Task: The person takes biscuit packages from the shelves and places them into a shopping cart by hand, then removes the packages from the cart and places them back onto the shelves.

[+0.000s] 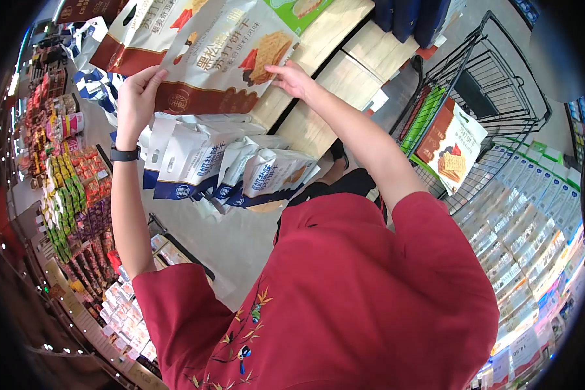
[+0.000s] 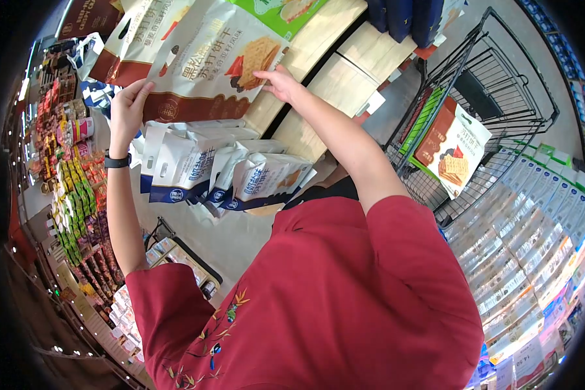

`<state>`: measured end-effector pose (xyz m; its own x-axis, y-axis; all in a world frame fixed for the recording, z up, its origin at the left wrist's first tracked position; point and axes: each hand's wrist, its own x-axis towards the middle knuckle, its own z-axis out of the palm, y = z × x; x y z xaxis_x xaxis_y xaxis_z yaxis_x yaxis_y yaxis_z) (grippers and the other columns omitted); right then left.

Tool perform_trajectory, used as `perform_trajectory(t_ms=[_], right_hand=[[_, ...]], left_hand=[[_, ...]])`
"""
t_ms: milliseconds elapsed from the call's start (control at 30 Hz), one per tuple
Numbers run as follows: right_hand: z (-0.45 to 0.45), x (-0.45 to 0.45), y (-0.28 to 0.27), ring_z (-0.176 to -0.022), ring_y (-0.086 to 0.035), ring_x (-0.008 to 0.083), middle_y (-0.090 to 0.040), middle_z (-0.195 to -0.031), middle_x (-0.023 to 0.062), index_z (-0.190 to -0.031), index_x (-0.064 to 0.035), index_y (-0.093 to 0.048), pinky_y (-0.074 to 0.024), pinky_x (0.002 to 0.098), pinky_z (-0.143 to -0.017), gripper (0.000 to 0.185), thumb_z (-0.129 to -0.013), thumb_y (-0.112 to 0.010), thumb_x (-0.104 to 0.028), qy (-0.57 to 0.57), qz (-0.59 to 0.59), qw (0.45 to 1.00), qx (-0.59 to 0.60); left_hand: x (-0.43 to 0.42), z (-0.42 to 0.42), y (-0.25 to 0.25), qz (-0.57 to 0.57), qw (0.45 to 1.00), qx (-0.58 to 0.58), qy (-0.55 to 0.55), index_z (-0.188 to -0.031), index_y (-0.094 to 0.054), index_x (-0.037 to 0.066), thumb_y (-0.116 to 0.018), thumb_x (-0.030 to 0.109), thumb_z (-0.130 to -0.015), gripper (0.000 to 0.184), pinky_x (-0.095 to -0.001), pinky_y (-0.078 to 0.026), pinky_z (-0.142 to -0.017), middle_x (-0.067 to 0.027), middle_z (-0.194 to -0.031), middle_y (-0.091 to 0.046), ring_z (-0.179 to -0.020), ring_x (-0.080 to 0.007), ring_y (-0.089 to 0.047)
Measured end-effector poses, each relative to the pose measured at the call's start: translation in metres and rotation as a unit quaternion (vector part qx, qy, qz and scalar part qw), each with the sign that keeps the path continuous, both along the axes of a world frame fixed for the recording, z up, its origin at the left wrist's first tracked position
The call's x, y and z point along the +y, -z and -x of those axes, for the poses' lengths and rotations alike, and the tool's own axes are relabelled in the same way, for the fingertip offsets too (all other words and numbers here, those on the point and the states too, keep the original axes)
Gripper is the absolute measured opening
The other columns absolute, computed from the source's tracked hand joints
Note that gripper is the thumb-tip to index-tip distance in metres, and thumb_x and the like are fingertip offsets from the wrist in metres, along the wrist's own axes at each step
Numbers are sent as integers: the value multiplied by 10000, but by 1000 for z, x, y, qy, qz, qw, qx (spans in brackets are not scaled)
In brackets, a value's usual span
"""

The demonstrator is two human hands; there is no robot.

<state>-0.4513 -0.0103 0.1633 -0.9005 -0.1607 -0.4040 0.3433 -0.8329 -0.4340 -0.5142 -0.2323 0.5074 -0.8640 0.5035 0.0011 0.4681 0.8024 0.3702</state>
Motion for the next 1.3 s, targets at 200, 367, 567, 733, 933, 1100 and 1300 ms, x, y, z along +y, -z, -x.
perform_trajectory(t_ms=[200, 367, 567, 733, 933, 1100, 1300], right_hand=[[27, -21, 22, -1350, -463, 279, -507, -1442, 148, -1478, 19, -300, -355, 549, -1109, 858, -826, -822, -182, 3, -118, 990, -76], [44, -34, 36, -880, -661, 191, -659, -992, 87, -1071, 17, -591, -580, 303, -714, 475, -807, -847, -283, -28, -388, 915, -107], [38, -36, 40, -756, -634, 161, -636, -896, 86, -998, 8, -559, -536, 305, -583, 519, -767, -883, -325, 28, -387, 915, -113], [29, -24, 8, -862, -654, 213, -664, -958, 110, -1107, 13, -552, -545, 357, -750, 685, -700, -908, -407, 28, -521, 832, -187], [26, -32, 11, -912, -659, 243, -662, -998, 127, -1161, 12, -561, -536, 373, -823, 700, -712, -889, -413, 87, -552, 807, -192], [14, -20, 19, -964, -656, 265, -645, -1090, 142, -1140, -3, -589, -533, 383, -863, 622, -724, -877, -363, 130, -609, 772, -129], [-60, 20, 44, -1034, -658, 255, -655, -1064, 149, -1123, -9, -600, -524, 380, -902, 442, -793, -787, -236, 154, -561, 813, 1]], left_hand=[[-23, 29, 26, 15, 1000, -2, -28, -1106, -695, -34, -665, 212, -962, 287, -291, -509, -754, -188, -894, -730, -794, -145, -680], [-23, 42, 41, 25, 999, 15, -18, -1120, -690, -44, -646, 227, -980, 308, -280, -506, -755, -156, -877, -736, -789, -108, -645], [-22, 40, 47, 4, 999, -14, -33, -1128, -690, -43, -632, 237, -991, 317, -272, -487, -711, -126, -817, -715, -735, -86, -593], [-19, 44, 52, 36, 999, 0, -38, -1140, -692, -36, -631, 270, -992, 346, -267, -479, -686, -118, -790, -707, -718, -75, -582], [-18, 56, 62, 47, 996, 7, -73, -1140, -704, -10, -636, 323, -982, 375, -270, -482, -671, -129, -782, -702, -695, -89, -599], [-21, 65, 68, 34, 997, 19, -66, -1125, -713, -7, -653, 306, -970, 354, -268, -489, -681, -91, -809, -727, -707, -84, -614], [-15, 59, 70, 8, 995, 26, -98, -1147, -712, 0, -666, 268, -962, 329, -266, -513, -805, -107, -944, -757, -882, -120, -699]])
